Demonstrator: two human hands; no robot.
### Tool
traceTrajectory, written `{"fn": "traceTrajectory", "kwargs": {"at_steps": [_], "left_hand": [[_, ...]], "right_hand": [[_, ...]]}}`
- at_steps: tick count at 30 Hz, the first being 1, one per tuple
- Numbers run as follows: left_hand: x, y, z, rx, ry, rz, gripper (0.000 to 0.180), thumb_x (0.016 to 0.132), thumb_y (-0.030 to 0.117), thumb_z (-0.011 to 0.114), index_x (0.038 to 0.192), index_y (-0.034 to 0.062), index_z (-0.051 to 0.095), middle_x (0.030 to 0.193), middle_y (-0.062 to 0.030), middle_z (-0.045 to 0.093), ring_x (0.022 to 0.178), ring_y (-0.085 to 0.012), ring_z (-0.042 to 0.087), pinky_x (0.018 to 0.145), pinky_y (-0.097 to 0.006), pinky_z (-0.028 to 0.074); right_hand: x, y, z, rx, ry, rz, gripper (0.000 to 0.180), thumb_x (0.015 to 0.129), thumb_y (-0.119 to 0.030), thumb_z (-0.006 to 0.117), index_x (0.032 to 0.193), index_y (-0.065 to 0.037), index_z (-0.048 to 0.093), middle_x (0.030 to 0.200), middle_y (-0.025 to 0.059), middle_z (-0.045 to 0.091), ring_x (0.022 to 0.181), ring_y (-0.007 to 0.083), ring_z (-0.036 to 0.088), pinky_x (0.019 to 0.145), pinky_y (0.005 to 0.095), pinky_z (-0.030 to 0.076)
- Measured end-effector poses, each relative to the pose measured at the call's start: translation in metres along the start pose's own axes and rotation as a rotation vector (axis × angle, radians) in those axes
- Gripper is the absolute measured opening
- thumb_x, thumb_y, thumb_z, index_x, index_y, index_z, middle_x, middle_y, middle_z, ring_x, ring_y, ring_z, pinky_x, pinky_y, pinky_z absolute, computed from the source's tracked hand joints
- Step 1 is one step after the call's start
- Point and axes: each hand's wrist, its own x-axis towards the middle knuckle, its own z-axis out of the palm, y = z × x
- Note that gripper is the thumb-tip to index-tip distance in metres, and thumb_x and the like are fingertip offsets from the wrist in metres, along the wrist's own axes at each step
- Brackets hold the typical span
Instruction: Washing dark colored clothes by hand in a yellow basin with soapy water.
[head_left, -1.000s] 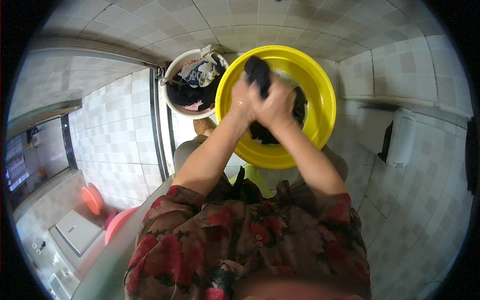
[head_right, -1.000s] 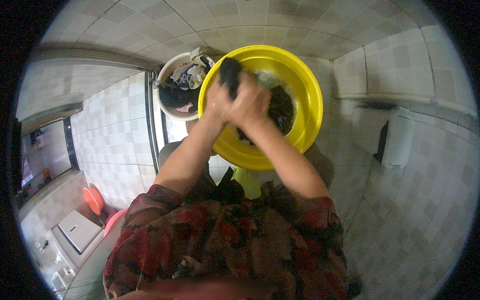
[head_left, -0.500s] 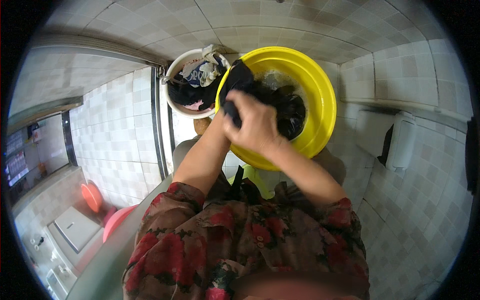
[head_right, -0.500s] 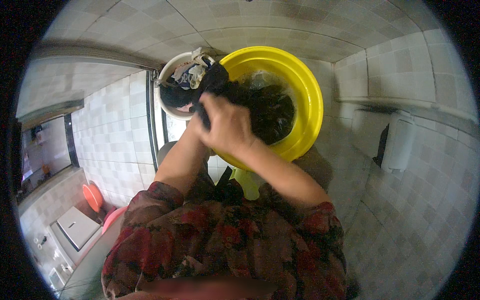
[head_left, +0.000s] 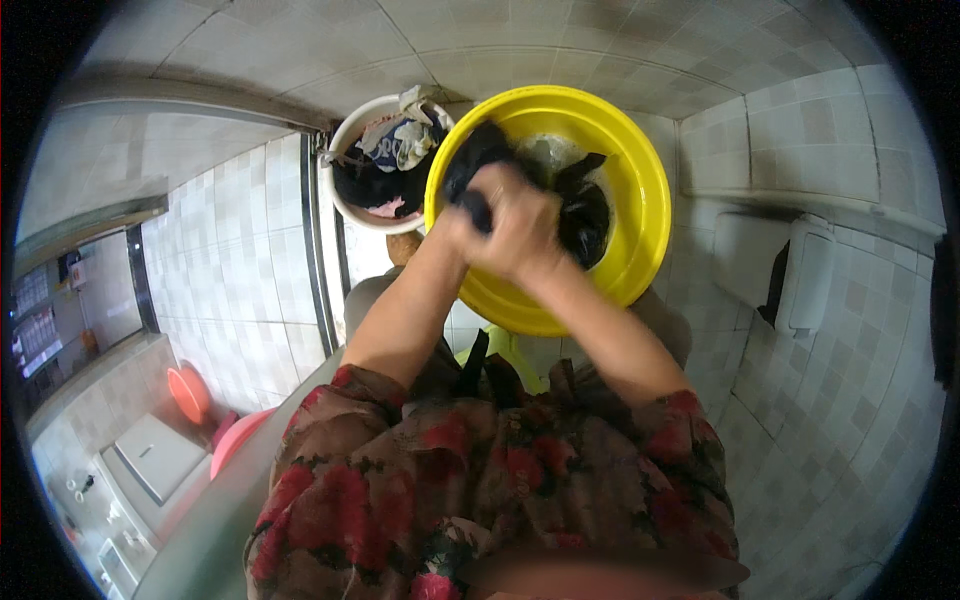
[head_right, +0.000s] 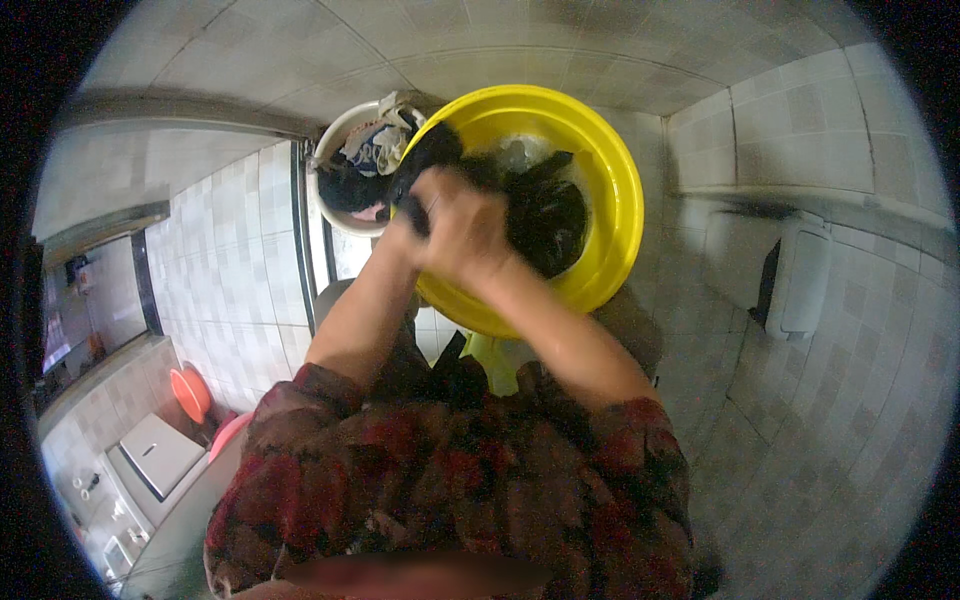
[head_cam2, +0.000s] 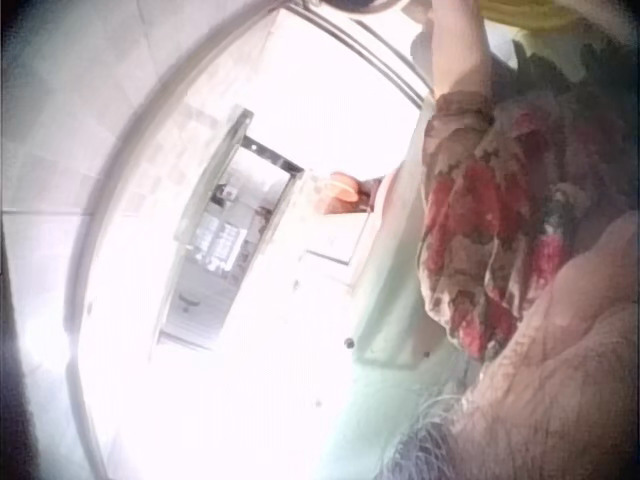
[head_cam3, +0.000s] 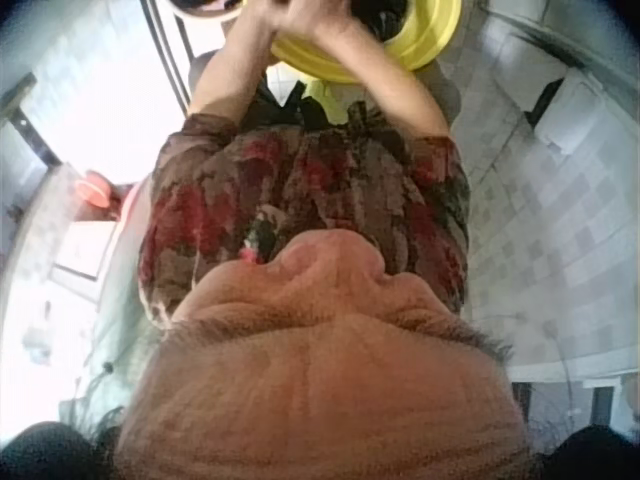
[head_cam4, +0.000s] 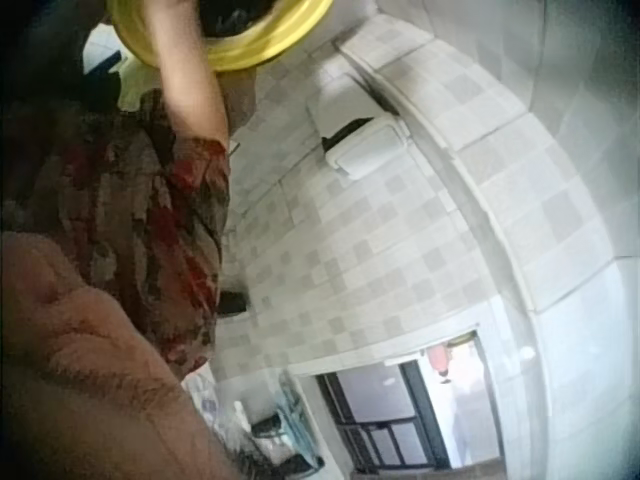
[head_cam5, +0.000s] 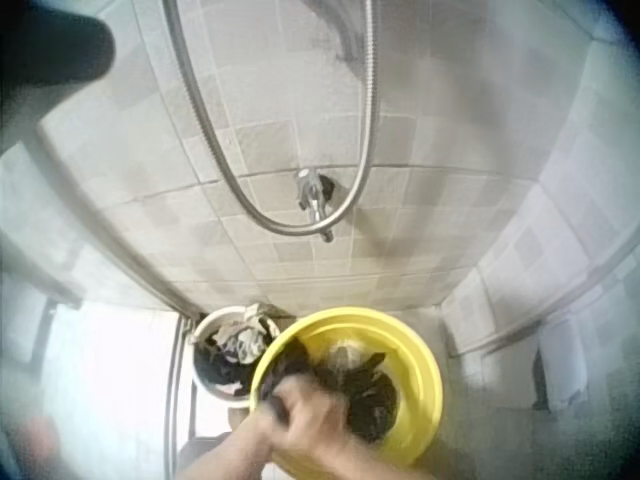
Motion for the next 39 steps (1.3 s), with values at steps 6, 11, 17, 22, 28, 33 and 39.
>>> {"fn": "traceTrajectory", "kwargs": {"at_steps": [6,11,17,22,28,33,39], "left_hand": [[0.017,0.059,0.095,-0.187,0.345,-0.528,0.032,0.087,0.033,0.054,0.104,0.0062,0.059,0.094,-0.0083,0.064,0.081,-0.0223,0.063,0.076,-0.036,0.052],[0.027,0.084,0.08,-0.287,0.214,-0.249,0.054,0.089,0.045,0.053,0.126,0.0065,0.049,0.126,-0.0088,0.052,0.118,-0.0241,0.048,0.102,-0.039,0.036],[0.024,0.066,0.054,-0.15,0.387,-0.207,0.058,0.088,0.052,0.052,0.125,0.0084,0.048,0.123,-0.0066,0.052,0.107,-0.0193,0.052,0.095,-0.036,0.042],[0.002,0.054,0.056,-0.217,0.479,-0.301,0.042,0.093,0.036,0.044,0.121,0.0057,0.05,0.101,-0.0106,0.061,0.094,-0.0244,0.058,0.086,-0.041,0.047],[0.015,0.048,0.095,0.004,0.423,-0.512,0.036,0.093,0.031,0.048,0.113,0.0017,0.053,0.101,-0.0093,0.063,0.086,-0.0185,0.062,0.076,-0.034,0.052],[0.02,0.074,0.09,-0.059,0.332,-0.402,0.03,0.092,0.026,0.053,0.113,0.0039,0.055,0.099,-0.0083,0.063,0.085,-0.0162,0.063,0.077,-0.03,0.052],[0.02,0.087,0.075,0.116,0.173,-0.265,0.025,0.087,0.02,0.061,0.103,0.0023,0.061,0.091,-0.0054,0.064,0.08,-0.0133,0.062,0.073,-0.026,0.051]], "right_hand": [[0.038,0.101,-0.022,0.163,0.065,0.587,0.057,0.086,-0.047,0.049,0.105,0.005,0.06,0.106,0.0291,0.059,0.105,0.039,0.054,0.093,0.0422,0.039],[0.052,0.108,-0.047,1.001,0.41,0.842,0.057,0.088,-0.045,0.046,0.114,0.005,0.055,0.115,0.016,0.059,0.102,0.0249,0.057,0.093,0.0352,0.041],[0.032,0.0,-0.03,0.332,-0.053,-0.149,0.036,0.071,-0.016,0.068,0.104,-0.007,0.06,0.096,0.0093,0.06,0.084,0.023,0.06,0.08,0.0324,0.048],[0.009,0.001,0.0,0.011,-0.109,-0.261,0.028,0.064,-0.034,0.071,0.078,-0.011,0.062,0.075,0.0079,0.054,0.071,0.0263,0.059,0.064,0.0366,0.051],[0.049,0.066,-0.037,-0.224,0.122,0.529,0.036,0.076,-0.035,0.057,0.087,-0.002,0.063,0.082,0.025,0.063,0.081,0.0413,0.061,0.073,0.0452,0.048],[0.048,0.078,-0.065,0.06,-0.153,0.42,0.047,0.073,-0.016,0.058,0.118,-0.003,0.052,0.107,0.0193,0.061,0.104,0.0329,0.057,0.09,0.0371,0.043],[0.042,0.047,-0.069,0.476,-0.436,0.303,0.066,0.074,-0.012,0.064,0.135,-0.008,0.039,0.125,0.0137,0.05,0.116,0.0261,0.05,0.098,0.0356,0.037]]}}
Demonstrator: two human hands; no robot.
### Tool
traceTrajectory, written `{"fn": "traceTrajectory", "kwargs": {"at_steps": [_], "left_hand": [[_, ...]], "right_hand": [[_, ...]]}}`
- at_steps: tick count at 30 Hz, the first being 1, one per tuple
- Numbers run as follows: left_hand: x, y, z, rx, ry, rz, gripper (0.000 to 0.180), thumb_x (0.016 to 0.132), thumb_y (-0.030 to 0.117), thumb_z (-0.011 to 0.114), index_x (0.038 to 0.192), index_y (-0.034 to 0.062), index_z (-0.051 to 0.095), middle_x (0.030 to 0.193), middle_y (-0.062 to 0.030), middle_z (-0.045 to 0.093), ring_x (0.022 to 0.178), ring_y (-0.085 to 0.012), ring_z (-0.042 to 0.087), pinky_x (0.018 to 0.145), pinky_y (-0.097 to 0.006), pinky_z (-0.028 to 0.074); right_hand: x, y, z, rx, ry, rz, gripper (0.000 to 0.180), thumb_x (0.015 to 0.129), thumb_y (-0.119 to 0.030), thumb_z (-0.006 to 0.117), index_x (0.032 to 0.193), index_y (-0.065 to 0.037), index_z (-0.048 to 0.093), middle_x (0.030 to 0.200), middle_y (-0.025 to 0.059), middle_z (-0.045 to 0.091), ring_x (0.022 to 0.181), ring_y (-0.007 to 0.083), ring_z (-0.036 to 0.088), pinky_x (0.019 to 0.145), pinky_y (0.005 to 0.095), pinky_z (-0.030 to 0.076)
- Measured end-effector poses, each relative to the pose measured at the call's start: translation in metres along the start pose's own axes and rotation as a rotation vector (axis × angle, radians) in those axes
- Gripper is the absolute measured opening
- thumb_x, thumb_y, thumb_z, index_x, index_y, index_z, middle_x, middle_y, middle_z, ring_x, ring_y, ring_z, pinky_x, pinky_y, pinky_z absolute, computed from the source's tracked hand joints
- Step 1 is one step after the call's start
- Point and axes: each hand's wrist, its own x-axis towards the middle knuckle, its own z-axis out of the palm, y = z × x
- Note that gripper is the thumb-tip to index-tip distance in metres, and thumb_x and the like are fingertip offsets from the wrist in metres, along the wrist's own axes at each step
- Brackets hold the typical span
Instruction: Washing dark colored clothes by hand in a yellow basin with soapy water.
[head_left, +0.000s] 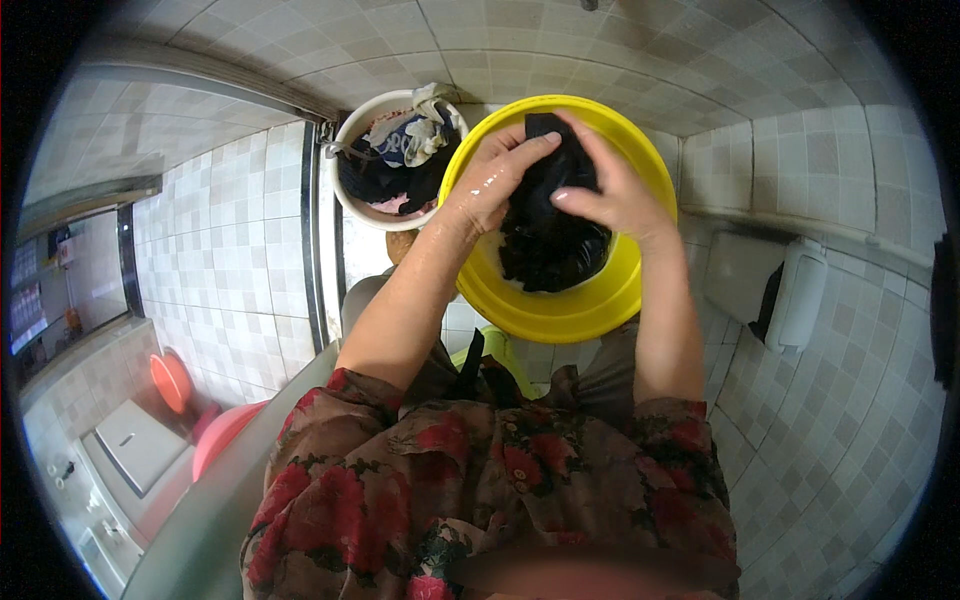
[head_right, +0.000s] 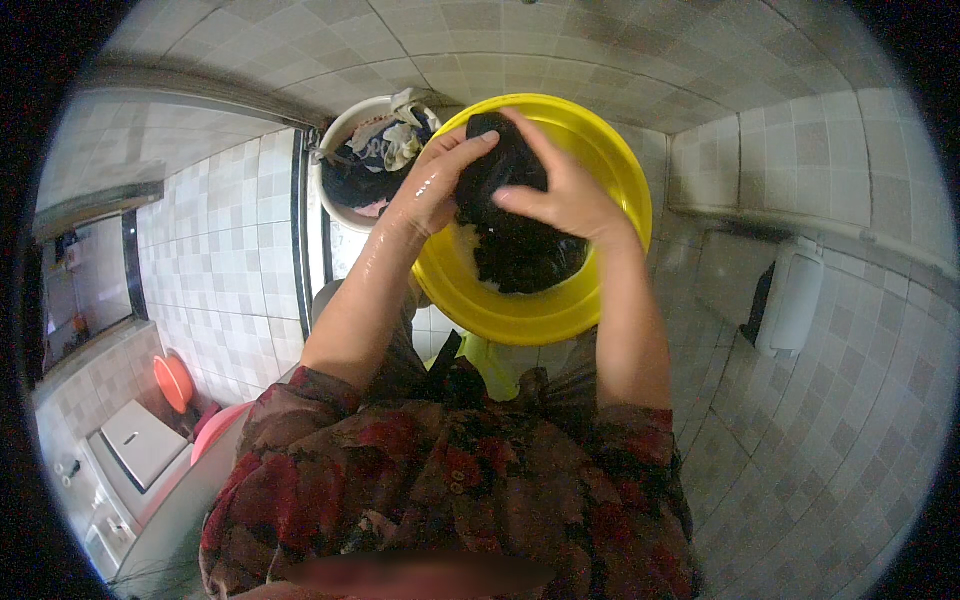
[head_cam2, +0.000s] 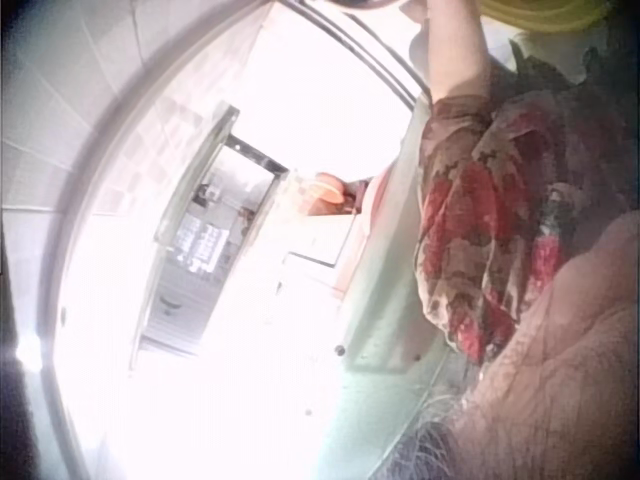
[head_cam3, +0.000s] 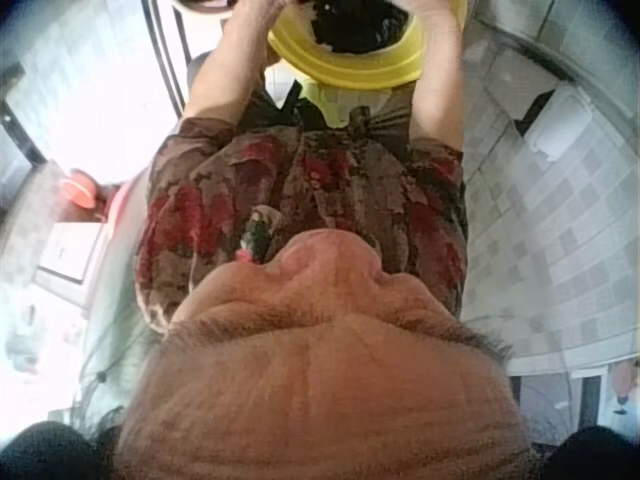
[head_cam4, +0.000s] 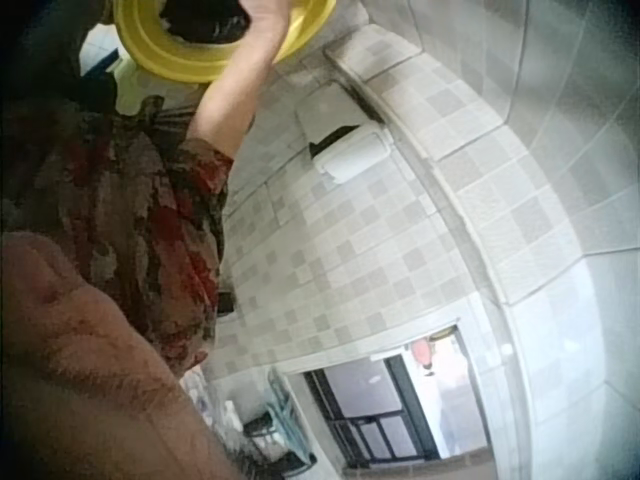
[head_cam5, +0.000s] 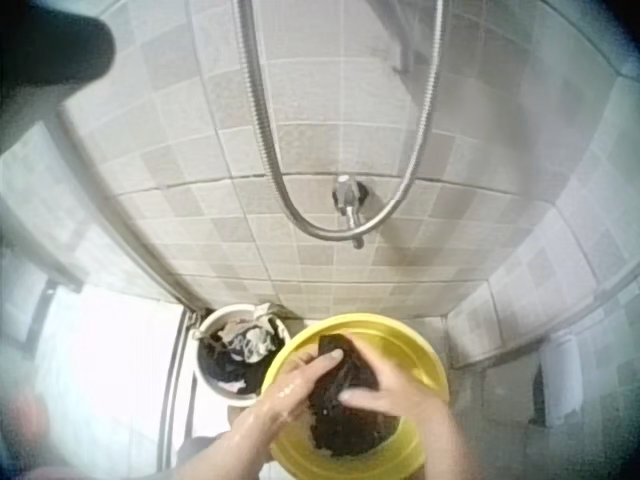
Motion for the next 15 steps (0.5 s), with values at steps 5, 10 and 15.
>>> {"fn": "traceTrajectory", "kwargs": {"at_steps": [5,10,15], "left_hand": [[0.005,0.004,-0.001,0.071,0.071,0.043,0.027,0.082,0.018,0.067,0.102,0.0,0.062,0.091,-0.0059,0.064,0.079,-0.0133,0.061,0.073,-0.025,0.05],[0.003,-0.013,0.015,0.26,-0.065,0.164,0.065,0.072,0.018,0.079,0.125,0.0008,0.045,0.107,-0.0089,0.059,0.103,-0.0171,0.054,0.092,-0.03,0.044],[0.014,-0.052,-0.003,0.994,-0.234,0.303,0.048,0.073,0.025,0.075,0.113,0.0052,0.057,0.1,-0.0115,0.064,0.096,-0.0245,0.061,0.089,-0.037,0.045]], "right_hand": [[0.007,0.016,0.019,-0.251,0.137,-0.032,0.057,0.079,-0.017,0.065,0.131,-0.005,0.044,0.113,0.0166,0.058,0.107,0.0271,0.056,0.093,0.0356,0.042],[0.003,0.006,-0.001,0.262,0.395,-0.003,0.027,0.085,-0.013,0.058,0.105,0.004,0.06,0.092,0.0045,0.064,0.082,0.0094,0.057,0.075,0.0255,0.047],[-0.001,-0.013,-0.02,0.774,0.653,-0.023,0.025,0.085,-0.011,0.058,0.105,0.004,0.058,0.097,0.0091,0.063,0.083,0.016,0.061,0.075,0.0282,0.049]]}}
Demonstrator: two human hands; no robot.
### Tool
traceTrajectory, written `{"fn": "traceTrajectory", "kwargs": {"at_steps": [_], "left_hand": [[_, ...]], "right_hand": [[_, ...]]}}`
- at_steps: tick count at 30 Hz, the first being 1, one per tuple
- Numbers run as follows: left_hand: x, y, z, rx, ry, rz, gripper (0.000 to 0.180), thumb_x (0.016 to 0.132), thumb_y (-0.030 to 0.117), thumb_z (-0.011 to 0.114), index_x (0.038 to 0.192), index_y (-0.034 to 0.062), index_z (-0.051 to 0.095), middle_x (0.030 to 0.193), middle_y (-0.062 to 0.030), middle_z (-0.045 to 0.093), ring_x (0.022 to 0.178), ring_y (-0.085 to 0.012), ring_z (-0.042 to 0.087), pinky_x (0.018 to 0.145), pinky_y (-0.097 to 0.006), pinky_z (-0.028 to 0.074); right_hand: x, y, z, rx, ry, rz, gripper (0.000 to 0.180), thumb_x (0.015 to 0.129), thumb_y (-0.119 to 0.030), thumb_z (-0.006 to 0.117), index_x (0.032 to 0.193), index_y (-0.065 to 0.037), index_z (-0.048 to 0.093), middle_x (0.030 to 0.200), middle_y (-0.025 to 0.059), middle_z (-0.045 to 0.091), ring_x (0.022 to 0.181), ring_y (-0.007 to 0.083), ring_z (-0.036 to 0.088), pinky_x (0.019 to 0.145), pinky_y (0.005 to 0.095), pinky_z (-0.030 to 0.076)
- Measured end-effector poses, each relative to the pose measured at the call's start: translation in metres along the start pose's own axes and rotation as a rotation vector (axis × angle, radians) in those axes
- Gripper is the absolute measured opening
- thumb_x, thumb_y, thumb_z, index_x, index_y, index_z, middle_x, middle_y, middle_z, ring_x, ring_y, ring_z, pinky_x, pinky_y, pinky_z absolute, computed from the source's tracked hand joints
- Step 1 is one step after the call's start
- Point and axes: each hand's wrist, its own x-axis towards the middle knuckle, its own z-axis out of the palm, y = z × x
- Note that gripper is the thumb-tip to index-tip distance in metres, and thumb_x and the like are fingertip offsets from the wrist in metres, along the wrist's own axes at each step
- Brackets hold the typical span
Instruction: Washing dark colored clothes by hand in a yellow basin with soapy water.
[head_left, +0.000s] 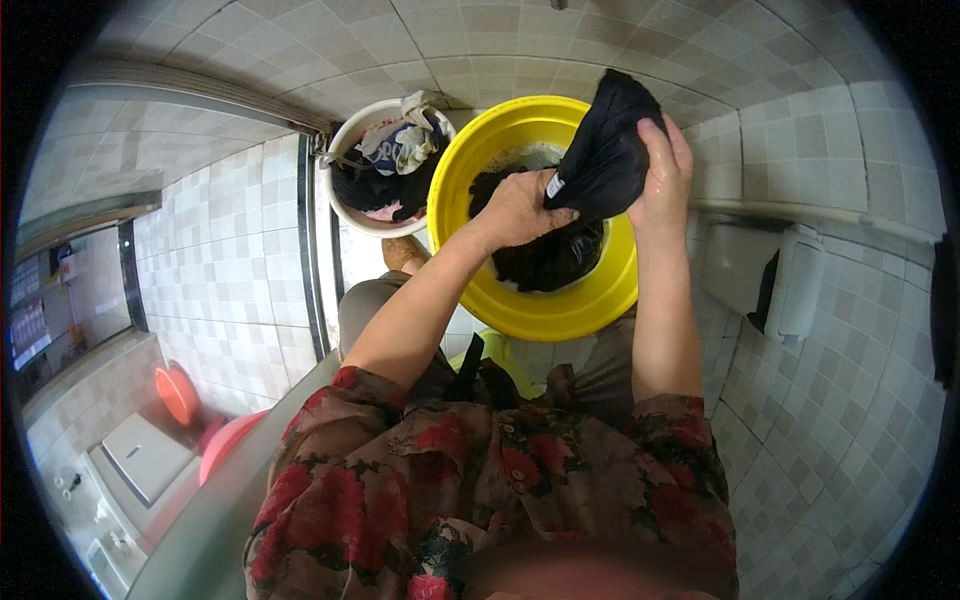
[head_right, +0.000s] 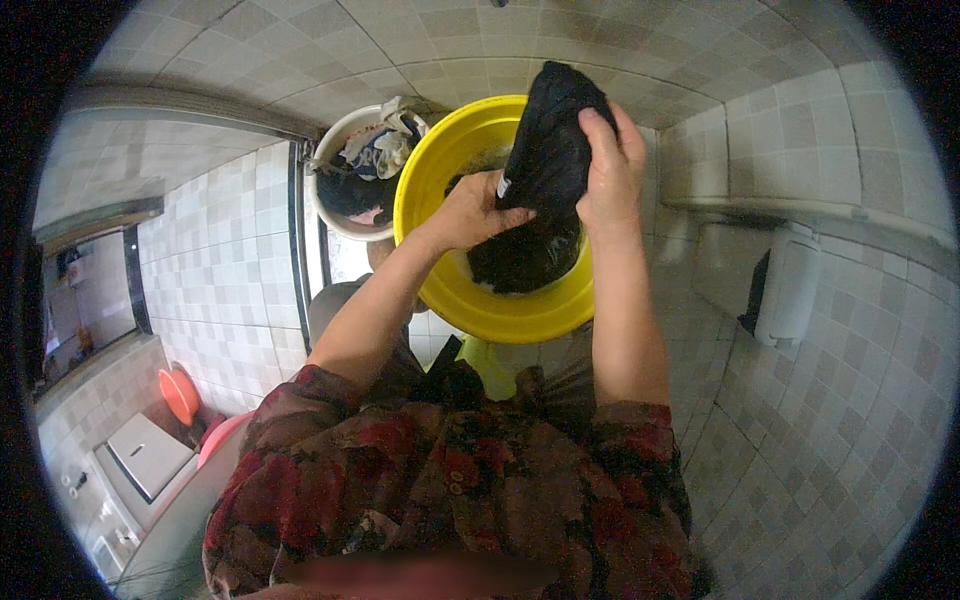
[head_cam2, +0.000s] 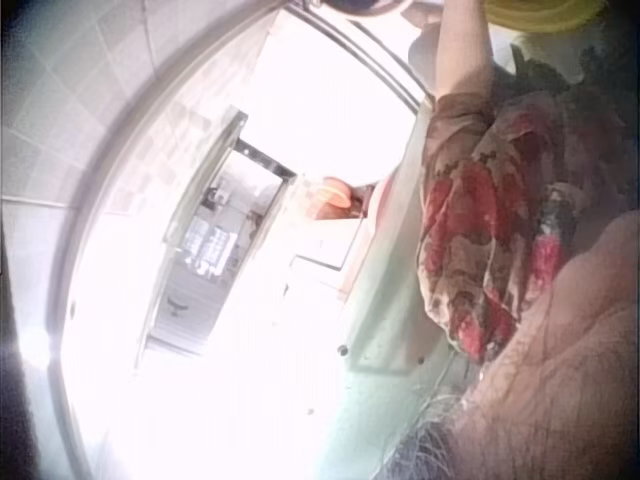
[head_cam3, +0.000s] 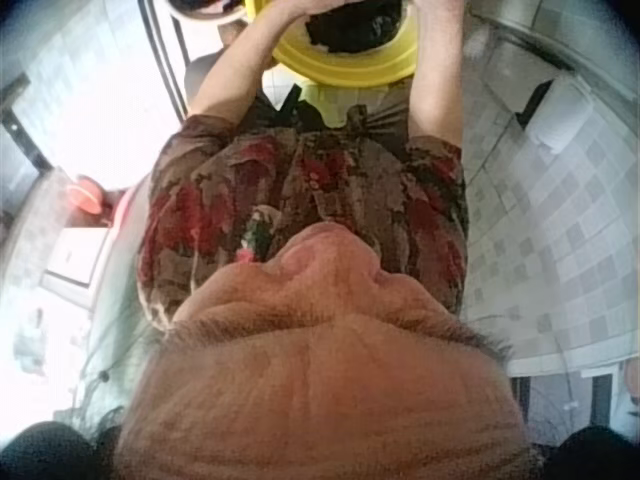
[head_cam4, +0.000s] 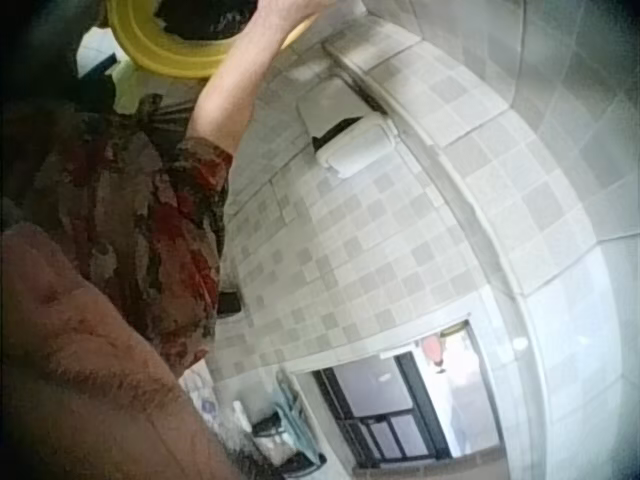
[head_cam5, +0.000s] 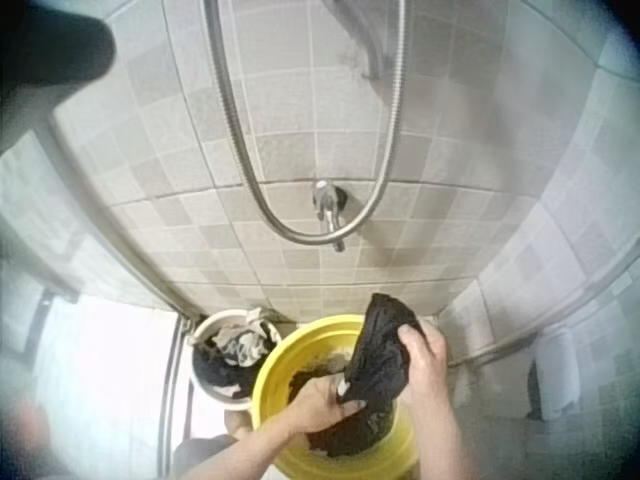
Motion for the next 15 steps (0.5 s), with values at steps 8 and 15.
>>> {"fn": "traceTrajectory", "kwargs": {"at_steps": [8,15], "left_hand": [[0.005,0.031,-0.036,0.908,0.122,-0.394,0.041,0.067,0.04,0.071,0.099,0.0138,0.068,0.084,-0.014,0.067,0.081,-0.0295,0.065,0.074,-0.042,0.049],[0.002,0.035,-0.045,-0.576,0.186,-0.264,0.027,0.073,0.017,0.065,0.097,0.0035,0.066,0.091,-0.0119,0.068,0.088,-0.0272,0.064,0.083,-0.037,0.049]], "right_hand": [[0.01,-0.012,-0.04,-0.074,0.274,-0.184,0.02,0.085,-0.01,0.061,0.099,0.004,0.059,0.094,0.0105,0.063,0.083,0.0186,0.061,0.075,0.0301,0.05],[0.018,-0.021,-0.057,-0.168,0.291,-0.133,0.024,0.087,-0.016,0.061,0.103,0.002,0.058,0.099,0.0116,0.062,0.087,0.0187,0.06,0.078,0.03,0.049]]}}
